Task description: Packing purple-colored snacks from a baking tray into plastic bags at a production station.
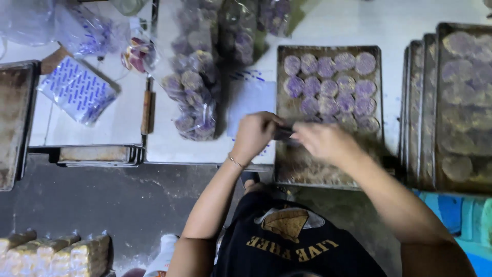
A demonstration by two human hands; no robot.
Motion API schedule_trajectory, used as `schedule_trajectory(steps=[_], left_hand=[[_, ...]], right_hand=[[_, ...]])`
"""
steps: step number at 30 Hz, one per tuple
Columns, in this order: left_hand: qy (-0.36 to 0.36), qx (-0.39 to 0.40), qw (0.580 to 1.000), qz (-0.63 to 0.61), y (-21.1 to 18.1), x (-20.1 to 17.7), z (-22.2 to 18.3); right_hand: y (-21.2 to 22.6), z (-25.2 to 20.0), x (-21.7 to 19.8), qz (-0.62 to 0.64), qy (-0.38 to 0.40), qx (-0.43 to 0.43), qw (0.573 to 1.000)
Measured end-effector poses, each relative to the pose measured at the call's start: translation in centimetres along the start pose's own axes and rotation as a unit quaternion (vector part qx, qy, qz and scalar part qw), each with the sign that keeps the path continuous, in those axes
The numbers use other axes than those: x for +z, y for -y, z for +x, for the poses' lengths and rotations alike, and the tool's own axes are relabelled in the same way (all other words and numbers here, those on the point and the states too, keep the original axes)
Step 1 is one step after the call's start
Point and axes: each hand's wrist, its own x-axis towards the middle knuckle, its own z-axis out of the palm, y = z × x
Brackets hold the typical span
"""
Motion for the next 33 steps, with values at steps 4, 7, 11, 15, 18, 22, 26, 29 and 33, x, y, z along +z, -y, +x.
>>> schedule_trajectory(steps=[4, 7, 11, 15, 18, 22, 26, 29, 33], left_hand=[[-0.212, 0.135, 0.966, -0.054, 5.3, 1.2, 0.9], [-0.067, 0.099, 0.990, 0.070, 16.5, 2.9, -0.4], [-0.041, 0.216, 0.934, 0.280, 24.3, 5.5, -2.9], [-0.017, 0.196, 0.949, 0.244, 23.7, 4.6, -1.5], [-0.011, 0.220, 0.949, 0.225, 23.5, 3.9, -1.5], [-0.033, 0.091, 0.963, 0.250, 25.5, 6.6, -0.4], [-0.068, -0.028, 0.988, 0.138, 21.7, 4.8, 2.1], [-0.116, 0.045, 0.956, 0.265, 14.6, 1.5, 1.1], [-0.170, 0.183, 0.967, 0.059, 10.6, 2.9, -1.2]], right_hand=[[-5.0, 8.3, 4.7, -0.031, 0.013, 0.023, 0.999], [-7.1, 16.8, -2.3, -0.010, 0.093, 0.053, 0.994], [-8.7, 26.5, -8.1, -0.078, 0.087, 0.133, 0.984], [-7.2, 32.9, -6.0, 0.093, 0.130, 0.237, 0.958], [-10.2, 33.2, 0.9, 0.076, 0.035, 0.179, 0.980], [-4.0, 26.6, -1.0, -0.108, -0.174, 0.011, 0.979], [2.8, 16.4, 0.8, 0.339, 0.169, 0.056, 0.924], [1.6, 10.5, 8.3, 0.331, 0.096, 0.173, 0.923], [3.6, 4.2, 7.1, 0.533, -0.028, 0.170, 0.828]])
